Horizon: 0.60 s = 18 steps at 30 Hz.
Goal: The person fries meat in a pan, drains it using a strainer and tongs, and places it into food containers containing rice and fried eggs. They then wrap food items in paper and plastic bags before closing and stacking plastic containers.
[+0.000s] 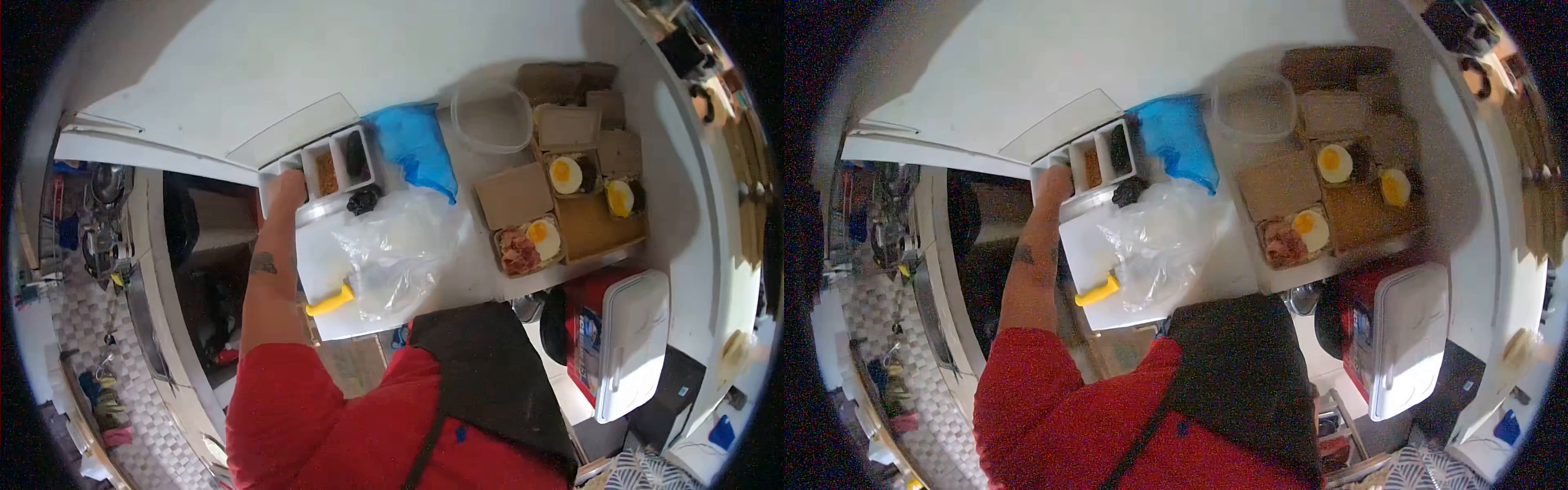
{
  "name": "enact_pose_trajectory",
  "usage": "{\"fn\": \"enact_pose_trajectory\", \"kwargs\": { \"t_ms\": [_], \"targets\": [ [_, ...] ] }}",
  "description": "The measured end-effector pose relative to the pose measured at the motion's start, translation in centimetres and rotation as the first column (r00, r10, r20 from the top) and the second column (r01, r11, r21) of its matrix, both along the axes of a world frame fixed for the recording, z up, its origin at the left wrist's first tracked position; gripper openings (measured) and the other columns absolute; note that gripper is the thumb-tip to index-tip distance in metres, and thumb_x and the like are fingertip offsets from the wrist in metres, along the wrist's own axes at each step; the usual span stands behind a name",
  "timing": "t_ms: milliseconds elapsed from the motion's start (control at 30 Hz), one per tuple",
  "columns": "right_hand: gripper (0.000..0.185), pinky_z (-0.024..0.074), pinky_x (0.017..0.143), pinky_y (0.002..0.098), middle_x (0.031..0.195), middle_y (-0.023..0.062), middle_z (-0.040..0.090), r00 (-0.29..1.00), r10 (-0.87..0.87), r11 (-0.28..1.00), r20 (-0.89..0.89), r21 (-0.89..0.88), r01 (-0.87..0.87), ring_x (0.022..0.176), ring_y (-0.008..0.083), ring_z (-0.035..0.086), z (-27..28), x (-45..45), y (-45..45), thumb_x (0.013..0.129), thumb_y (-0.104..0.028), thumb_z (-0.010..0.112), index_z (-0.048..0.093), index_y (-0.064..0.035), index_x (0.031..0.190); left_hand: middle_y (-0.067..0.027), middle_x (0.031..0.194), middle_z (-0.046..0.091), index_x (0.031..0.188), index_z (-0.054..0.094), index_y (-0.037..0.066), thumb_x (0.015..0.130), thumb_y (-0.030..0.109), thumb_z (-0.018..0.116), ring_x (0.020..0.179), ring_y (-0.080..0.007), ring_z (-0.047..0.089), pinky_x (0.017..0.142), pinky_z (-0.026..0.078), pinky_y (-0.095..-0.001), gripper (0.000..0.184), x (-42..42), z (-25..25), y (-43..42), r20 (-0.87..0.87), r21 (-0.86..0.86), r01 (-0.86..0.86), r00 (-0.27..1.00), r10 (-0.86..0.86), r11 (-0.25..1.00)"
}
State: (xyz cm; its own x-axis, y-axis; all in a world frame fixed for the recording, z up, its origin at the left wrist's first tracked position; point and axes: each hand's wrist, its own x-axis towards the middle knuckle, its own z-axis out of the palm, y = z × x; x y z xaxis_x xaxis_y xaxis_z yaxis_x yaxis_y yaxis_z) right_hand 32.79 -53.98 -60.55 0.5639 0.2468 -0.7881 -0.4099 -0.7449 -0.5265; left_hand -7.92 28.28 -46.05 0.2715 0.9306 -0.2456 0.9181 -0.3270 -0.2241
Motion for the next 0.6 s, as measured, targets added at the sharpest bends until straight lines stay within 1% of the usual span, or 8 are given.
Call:
{"fn": "enact_pose_trajectory", "kwargs": {
  "t_ms": [100, 167, 233, 367, 433, 500, 567, 600],
  "targets": [
    [0.033, 0.0454, 0.06, 0.0224, 0.089, 0.0024, 0.063, 0.998, 0.058, 0.998, 0.004, 0.025, -0.058, 0.069, 0.0105, 0.057, -1.3, 1.8, -0.6, 0.1, -0.025, 0.056, 0.056, -0.0072, 0.127, -0.014, 0.102, 0.071, 0.097, 0.075, 0.015, 0.085, 0.02, 0.06, 0.094, -0.034, 0.068, 0.084, 0.055, -0.0444, 0.02, 1.1, 5.0, -2.1, 0.121, -0.06, -0.124, 0.984, 0.131, 0.99],
    [0.032, 0.0454, 0.059, 0.0227, 0.088, 0.0021, 0.063, 0.997, 0.083, 0.992, 0.011, 0.091, -0.083, 0.068, 0.0107, 0.057, -3.0, 3.3, -1.5, 0.1, -0.025, 0.056, 0.057, -0.0072, 0.126, -0.011, 0.099, 0.072, 0.098, 0.076, 0.017, 0.083, 0.029, 0.064, 0.091, -0.0319, 0.069, 0.081, 0.055, -0.0427, 0.022, -2.1, 2.7, -1.0, 0.239, -0.004, -0.137, 0.962, 0.133, 0.991],
    [0.031, 0.0461, 0.06, 0.0239, 0.094, 0.0022, 0.065, 0.986, -0.053, 0.969, -0.158, 0.231, 0.089, 0.07, 0.0114, 0.058, -4.8, 5.5, -2.8, 0.099, -0.031, 0.056, 0.061, -0.008, 0.12, -0.0102, 0.097, 0.073, 0.098, 0.076, 0.017, 0.081, 0.032, 0.066, 0.09, -0.0311, 0.069, 0.08, 0.055, -0.042, 0.025, -3.4, 2.3, -1.0, 0.381, -0.016, -0.199, 0.905, 0.19, 0.98],
    [0.035, 0.0469, 0.062, 0.0263, 0.095, 0.0039, 0.068, 1.0, -0.01, 0.993, -0.018, 0.118, 0.012, 0.073, 0.0112, 0.06, 0.1, 7.8, 1.0, 0.098, -0.035, 0.055, 0.061, -0.0084, 0.12, -0.0113, 0.092, 0.073, 0.097, 0.076, 0.016, 0.081, 0.032, 0.068, 0.088, -0.0295, 0.07, 0.079, 0.055, -0.04, 0.024, -2.7, 2.6, -2.6, 0.612, 0.022, -0.358, 0.743, 0.271, 0.933],
    [0.035, 0.0468, 0.063, 0.0274, 0.093, 0.0042, 0.069, 1.0, 0.006, 0.998, 0.03, 0.065, -0.008, 0.074, 0.0107, 0.061, 1.5, 7.8, 1.7, 0.098, -0.034, 0.054, 0.061, -0.0081, 0.12, -0.0129, 0.089, 0.073, 0.095, 0.076, 0.013, 0.08, 0.031, 0.069, 0.086, -0.0289, 0.071, 0.078, 0.054, -0.0394, 0.024, -3.9, -0.7, -1.5, 0.512, 0.192, -0.272, 0.848, 0.14, 0.943],
    [0.03, 0.0491, 0.068, 0.0298, 0.093, 0.0057, 0.069, 0.913, 0.278, 0.957, 0.299, -0.006, -0.289, 0.075, 0.0142, 0.062, -4.0, 8.0, -2.3, 0.098, -0.029, 0.054, 0.062, -0.0075, 0.117, -0.0136, 0.088, 0.073, 0.095, 0.076, 0.011, 0.081, 0.03, 0.069, 0.084, -0.0294, 0.071, 0.077, 0.055, -0.0386, 0.024, -3.1, -0.5, -2.3, 0.513, 0.237, -0.249, 0.853, 0.097, 0.939],
    [0.025, 0.0505, 0.075, 0.0331, 0.09, 0.0096, 0.068, 0.998, -0.059, 0.995, 0.029, 0.083, 0.056, 0.076, 0.02, 0.063, -1.5, 7.3, 0.0, 0.096, -0.02, 0.054, 0.063, -0.0015, 0.111, -0.0135, 0.087, 0.073, 0.094, 0.076, 0.01, 0.082, 0.029, 0.068, 0.083, -0.03, 0.071, 0.076, 0.055, -0.0377, 0.024, -2.1, 0.4, -3.4, 0.6, 0.209, -0.303, 0.791, 0.123, 0.93],
    [0.026, 0.0506, 0.081, 0.0338, 0.091, 0.0113, 0.068, 0.956, -0.235, 0.946, -0.174, 0.185, 0.266, 0.08, 0.0221, 0.064, -2.1, 7.7, -0.6, 0.094, -0.016, 0.056, 0.061, 0.0022, 0.111, -0.014, 0.087, 0.073, 0.094, 0.076, 0.009, 0.082, 0.027, 0.069, 0.083, -0.0294, 0.071, 0.076, 0.055, -0.0372, 0.023, -1.6, 0.9, -4.1, 0.624, 0.209, -0.349, 0.767, 0.15, 0.913]
  ]
}}
